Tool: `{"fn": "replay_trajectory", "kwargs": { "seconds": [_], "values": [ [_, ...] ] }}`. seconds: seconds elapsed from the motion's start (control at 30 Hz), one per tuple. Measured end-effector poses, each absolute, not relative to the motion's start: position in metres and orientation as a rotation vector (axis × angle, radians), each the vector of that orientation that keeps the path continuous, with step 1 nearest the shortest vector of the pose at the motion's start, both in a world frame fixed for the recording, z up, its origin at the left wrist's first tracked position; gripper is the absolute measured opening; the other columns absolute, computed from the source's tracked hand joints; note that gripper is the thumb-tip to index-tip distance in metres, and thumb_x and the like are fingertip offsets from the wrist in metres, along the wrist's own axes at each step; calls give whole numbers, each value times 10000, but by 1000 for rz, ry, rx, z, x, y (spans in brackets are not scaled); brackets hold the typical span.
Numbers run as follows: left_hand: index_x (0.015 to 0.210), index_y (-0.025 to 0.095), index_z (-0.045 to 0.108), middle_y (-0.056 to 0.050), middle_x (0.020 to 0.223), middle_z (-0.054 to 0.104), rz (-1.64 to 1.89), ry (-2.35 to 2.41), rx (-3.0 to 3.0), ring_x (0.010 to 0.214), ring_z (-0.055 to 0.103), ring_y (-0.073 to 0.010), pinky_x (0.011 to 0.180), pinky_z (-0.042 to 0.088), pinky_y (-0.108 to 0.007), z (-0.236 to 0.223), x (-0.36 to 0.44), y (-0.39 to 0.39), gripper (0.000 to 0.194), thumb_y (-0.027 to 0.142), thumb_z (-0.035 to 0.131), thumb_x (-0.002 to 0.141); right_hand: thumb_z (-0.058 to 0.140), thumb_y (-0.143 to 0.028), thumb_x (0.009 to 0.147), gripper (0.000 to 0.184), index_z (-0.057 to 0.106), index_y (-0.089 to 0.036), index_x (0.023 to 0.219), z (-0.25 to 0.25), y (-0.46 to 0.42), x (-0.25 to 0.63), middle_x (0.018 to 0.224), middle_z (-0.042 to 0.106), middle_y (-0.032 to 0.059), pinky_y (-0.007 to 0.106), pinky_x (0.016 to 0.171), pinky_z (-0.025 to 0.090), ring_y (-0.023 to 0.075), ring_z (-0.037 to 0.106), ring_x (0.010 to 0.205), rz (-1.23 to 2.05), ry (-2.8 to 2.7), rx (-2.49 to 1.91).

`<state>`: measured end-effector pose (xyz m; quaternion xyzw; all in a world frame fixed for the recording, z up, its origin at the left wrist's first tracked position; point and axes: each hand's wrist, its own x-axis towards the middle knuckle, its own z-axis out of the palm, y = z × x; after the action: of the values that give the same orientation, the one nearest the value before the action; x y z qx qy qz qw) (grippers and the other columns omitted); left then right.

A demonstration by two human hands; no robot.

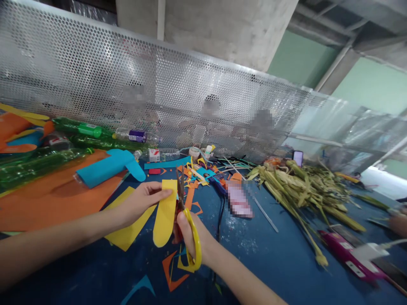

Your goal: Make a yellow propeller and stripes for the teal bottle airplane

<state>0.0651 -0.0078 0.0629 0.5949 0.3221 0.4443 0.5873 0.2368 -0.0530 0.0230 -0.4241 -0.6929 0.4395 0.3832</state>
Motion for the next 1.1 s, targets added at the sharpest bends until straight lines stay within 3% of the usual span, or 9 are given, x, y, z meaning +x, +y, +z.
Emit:
{"fn": "replay_trajectory", "kwargs": {
  "seconds": [0.07,0.2,0.7,0.93,1.1],
  "values": [
    [711,155,637,-31,698,625,1033,739,1390,630,556,-154,605,436,-268,62,65,-8,211,362,612,745,189,-608,865,590,464,-197,543,24,-54,236,495,450,8,262,493,426,140,490,487,1128,-1827,-1061],
    [687,159,628,-11,650,606,1102,797,1404,590,545,-138,563,423,-251,59,64,-8,212,366,627,734,212,-620,854,526,470,-197,675,34,-58,235,559,466,5,258,488,409,135,472,497,1059,-1922,-1016],
    [869,165,646,-35,809,677,1144,701,1395,722,624,-172,624,492,-267,60,64,-12,201,337,590,780,192,-627,854,553,461,-210,611,54,-65,231,584,524,30,271,560,413,152,506,559,832,-2037,-1014],
    [815,142,617,-24,740,637,1173,788,1487,681,601,-159,605,486,-267,57,61,-7,229,365,574,793,151,-629,858,549,410,-208,619,54,-63,233,579,481,16,260,530,405,139,489,538,843,-2109,-994],
    [851,148,623,-33,802,648,1179,788,1518,711,598,-159,617,492,-266,58,62,-8,222,356,562,802,155,-594,879,527,396,-207,614,54,-62,234,564,453,4,256,539,405,132,475,536,808,-2162,-986]
  ]
}}
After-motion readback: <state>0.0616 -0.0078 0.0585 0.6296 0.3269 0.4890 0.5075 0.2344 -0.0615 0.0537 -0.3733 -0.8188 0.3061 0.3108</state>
